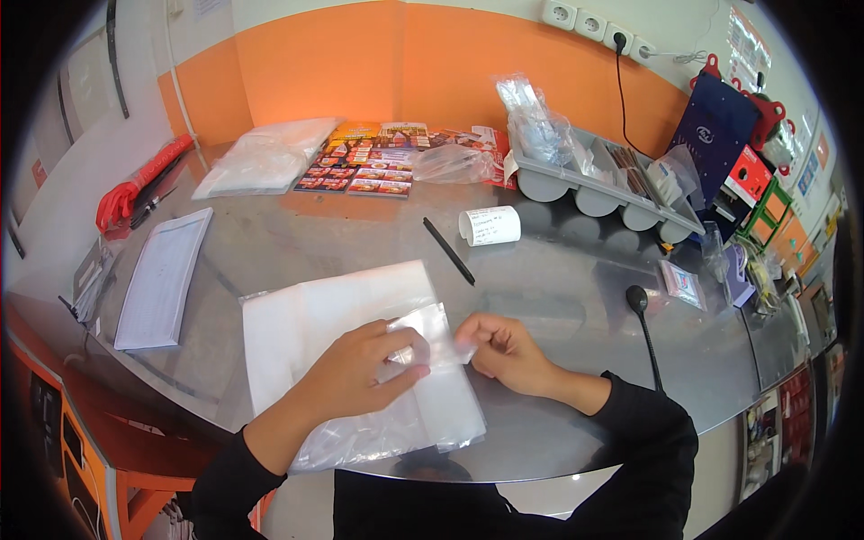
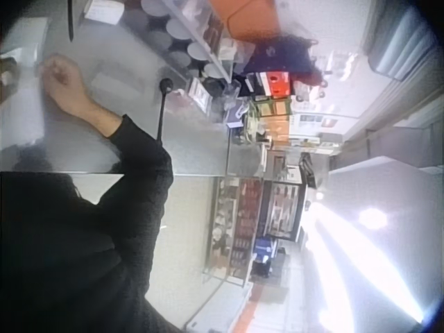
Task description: Preparing and sorting plastic bags at a metal workstation and writing on a receipt.
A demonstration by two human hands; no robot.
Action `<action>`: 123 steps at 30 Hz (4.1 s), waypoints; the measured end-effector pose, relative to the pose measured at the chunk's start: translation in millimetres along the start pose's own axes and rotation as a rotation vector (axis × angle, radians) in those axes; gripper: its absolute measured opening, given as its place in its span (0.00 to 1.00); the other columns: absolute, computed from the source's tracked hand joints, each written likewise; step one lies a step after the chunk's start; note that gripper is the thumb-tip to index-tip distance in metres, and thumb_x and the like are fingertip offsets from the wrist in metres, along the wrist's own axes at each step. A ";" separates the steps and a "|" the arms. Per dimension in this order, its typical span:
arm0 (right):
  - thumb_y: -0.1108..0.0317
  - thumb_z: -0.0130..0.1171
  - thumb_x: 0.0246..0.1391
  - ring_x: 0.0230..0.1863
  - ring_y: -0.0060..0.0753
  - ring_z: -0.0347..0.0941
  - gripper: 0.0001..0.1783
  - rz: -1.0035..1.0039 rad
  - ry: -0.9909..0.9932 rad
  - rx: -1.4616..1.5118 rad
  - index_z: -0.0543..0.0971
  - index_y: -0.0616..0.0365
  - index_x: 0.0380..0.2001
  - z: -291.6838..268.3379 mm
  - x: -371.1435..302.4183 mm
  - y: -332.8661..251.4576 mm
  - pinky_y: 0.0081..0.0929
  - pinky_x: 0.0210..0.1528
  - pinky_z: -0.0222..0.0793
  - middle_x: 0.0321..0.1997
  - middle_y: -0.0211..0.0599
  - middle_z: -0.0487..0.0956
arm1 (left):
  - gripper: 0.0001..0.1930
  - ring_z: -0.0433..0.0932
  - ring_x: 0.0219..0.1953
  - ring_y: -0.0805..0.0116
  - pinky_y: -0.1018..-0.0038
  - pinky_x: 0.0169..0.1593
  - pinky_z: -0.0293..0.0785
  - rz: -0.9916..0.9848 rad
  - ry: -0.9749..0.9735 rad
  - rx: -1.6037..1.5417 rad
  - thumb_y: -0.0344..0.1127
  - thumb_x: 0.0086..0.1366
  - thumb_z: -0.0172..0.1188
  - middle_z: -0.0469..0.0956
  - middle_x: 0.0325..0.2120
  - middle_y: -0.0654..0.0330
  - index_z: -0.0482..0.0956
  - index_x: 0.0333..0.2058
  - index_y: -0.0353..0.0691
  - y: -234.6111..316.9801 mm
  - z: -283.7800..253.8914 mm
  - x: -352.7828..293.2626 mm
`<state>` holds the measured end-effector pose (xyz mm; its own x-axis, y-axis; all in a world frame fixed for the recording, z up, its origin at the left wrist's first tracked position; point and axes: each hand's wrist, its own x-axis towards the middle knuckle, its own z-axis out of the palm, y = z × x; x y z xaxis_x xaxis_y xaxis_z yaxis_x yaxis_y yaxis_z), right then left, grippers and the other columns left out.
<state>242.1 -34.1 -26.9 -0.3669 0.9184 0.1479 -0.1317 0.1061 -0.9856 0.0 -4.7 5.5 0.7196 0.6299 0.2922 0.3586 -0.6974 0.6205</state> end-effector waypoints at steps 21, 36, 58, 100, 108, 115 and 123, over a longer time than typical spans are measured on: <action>0.71 0.59 0.61 0.24 0.12 0.64 0.04 0.038 -0.151 -0.044 0.79 0.60 0.37 -9.5 3.9 3.8 0.17 0.26 0.57 0.26 0.22 0.76 | 0.08 0.74 0.35 0.58 0.69 0.38 0.71 -0.041 -0.044 -0.030 0.33 0.62 0.61 0.76 0.35 0.58 0.75 0.40 0.42 7.7 -3.8 0.8; 0.59 0.73 0.45 0.17 0.24 0.52 0.21 -0.054 -0.357 -0.682 0.82 0.50 0.43 -7.4 -1.4 -19.6 0.26 0.23 0.52 0.14 0.24 0.55 | 0.07 0.72 0.34 0.60 0.67 0.40 0.69 -0.048 -0.049 -0.163 0.27 0.65 0.50 0.73 0.29 0.56 0.77 0.39 0.41 -0.6 -4.4 3.1; 0.61 0.67 0.53 0.17 0.19 0.58 0.16 -0.338 -0.245 -0.673 0.79 0.52 0.43 -5.0 -5.9 -24.3 0.23 0.21 0.53 0.16 0.25 0.64 | 0.11 0.78 0.33 0.64 0.71 0.38 0.73 -0.241 0.142 -0.333 0.33 0.67 0.57 0.78 0.34 0.58 0.72 0.46 0.38 1.1 6.2 0.8; 0.60 0.69 0.52 0.16 0.19 0.57 0.14 -0.324 -0.237 -0.704 0.79 0.52 0.38 -5.1 -6.3 -18.2 0.22 0.20 0.54 0.16 0.24 0.64 | 0.17 0.76 0.30 0.63 0.69 0.36 0.72 -0.216 0.069 -0.229 0.34 0.68 0.56 0.72 0.46 0.55 0.65 0.52 0.38 -3.1 1.6 2.7; 0.73 0.68 0.50 0.14 0.13 0.50 0.03 -0.115 -0.141 -0.607 0.82 0.57 0.29 -7.7 -11.3 -2.7 0.21 0.19 0.47 0.11 0.21 0.57 | 0.11 0.70 0.48 0.49 0.54 0.55 0.64 0.097 -0.098 -0.088 0.33 0.61 0.58 0.75 0.39 0.54 0.74 0.43 0.44 -11.2 10.7 1.3; 0.70 0.66 0.55 0.17 0.09 0.52 0.10 -0.013 0.076 -0.139 0.75 0.57 0.25 5.5 -1.8 2.4 0.14 0.21 0.47 0.15 0.15 0.63 | 0.13 0.71 0.35 0.58 0.63 0.40 0.67 0.107 -0.023 -0.029 0.38 0.62 0.60 0.73 0.30 0.56 0.71 0.44 0.47 -6.0 9.1 0.3; 0.61 0.76 0.39 0.14 0.22 0.57 0.17 -0.241 -0.270 -0.867 0.80 0.53 0.30 -6.1 -6.2 -28.3 0.26 0.19 0.53 0.13 0.26 0.60 | 0.09 0.76 0.25 0.55 0.63 0.35 0.72 -0.198 0.079 -0.195 0.34 0.70 0.51 0.77 0.33 0.52 0.70 0.46 0.42 1.5 7.7 4.2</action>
<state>253.7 -40.5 -0.5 -0.6344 0.7270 0.2627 0.4602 0.6283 -0.6273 8.1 -5.7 2.0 0.5953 0.7776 0.2025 0.3612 -0.4841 0.7970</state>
